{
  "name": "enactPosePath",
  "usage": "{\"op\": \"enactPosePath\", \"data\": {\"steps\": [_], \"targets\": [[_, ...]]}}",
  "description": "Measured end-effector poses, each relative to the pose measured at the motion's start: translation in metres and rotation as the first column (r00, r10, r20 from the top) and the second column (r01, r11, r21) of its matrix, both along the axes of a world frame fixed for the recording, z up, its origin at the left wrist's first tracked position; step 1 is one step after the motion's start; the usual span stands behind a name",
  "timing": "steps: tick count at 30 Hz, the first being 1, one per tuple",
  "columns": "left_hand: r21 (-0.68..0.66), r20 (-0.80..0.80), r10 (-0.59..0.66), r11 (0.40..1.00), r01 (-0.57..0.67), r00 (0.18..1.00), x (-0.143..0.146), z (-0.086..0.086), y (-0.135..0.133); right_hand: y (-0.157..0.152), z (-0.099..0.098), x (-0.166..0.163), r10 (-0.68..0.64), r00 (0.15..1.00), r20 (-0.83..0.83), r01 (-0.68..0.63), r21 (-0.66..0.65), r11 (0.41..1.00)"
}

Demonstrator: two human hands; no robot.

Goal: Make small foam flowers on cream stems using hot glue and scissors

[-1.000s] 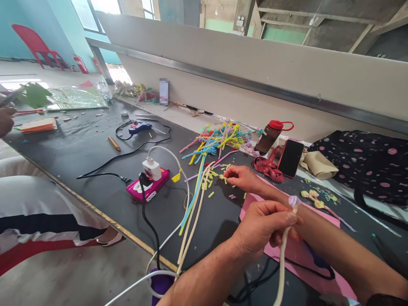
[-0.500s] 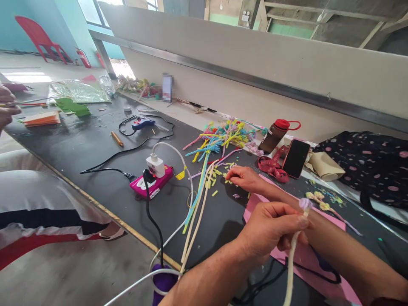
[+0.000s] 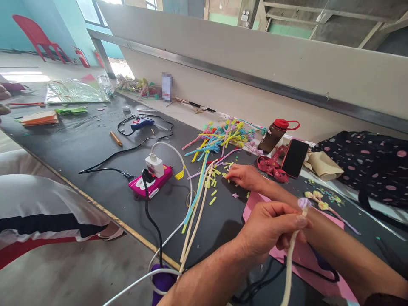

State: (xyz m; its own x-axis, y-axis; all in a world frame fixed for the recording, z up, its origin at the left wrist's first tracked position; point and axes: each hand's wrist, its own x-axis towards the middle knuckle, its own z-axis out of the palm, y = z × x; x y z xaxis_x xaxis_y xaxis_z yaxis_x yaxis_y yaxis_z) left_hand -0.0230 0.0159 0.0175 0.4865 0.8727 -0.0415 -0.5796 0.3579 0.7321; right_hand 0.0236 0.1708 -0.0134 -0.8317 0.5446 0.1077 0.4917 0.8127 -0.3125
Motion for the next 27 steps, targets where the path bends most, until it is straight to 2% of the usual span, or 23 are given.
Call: {"op": "enactPosePath", "data": {"steps": [5, 11, 18, 22, 27], "targets": [[-0.018, -0.016, -0.003, 1.0, 0.002, 1.0, 0.0, 0.0, 0.0, 0.0, -0.004, -0.002, 0.003, 0.997, 0.077, -0.008, 0.069, 0.998], [-0.021, -0.009, 0.03, 0.999, -0.031, 0.999, -0.001, 0.001, 0.001, -0.006, 0.007, 0.004, -0.113, 0.992, -0.061, 0.117, 0.055, 0.992], [-0.049, -0.065, 0.158, 0.986, -0.161, 0.985, -0.003, 0.003, 0.007, -0.02, 0.028, 0.036, -0.213, 0.941, -0.264, 0.166, -0.19, 0.968], [-0.085, -0.116, 0.237, 0.965, -0.248, 0.965, -0.005, 0.001, 0.013, -0.034, 0.034, 0.064, -0.372, 0.854, -0.363, 0.259, -0.323, 0.91], [-0.137, -0.108, 0.285, 0.945, -0.298, 0.952, -0.006, -0.001, 0.017, -0.072, 0.046, 0.105, -0.538, 0.729, -0.424, 0.355, -0.438, 0.826]]}}
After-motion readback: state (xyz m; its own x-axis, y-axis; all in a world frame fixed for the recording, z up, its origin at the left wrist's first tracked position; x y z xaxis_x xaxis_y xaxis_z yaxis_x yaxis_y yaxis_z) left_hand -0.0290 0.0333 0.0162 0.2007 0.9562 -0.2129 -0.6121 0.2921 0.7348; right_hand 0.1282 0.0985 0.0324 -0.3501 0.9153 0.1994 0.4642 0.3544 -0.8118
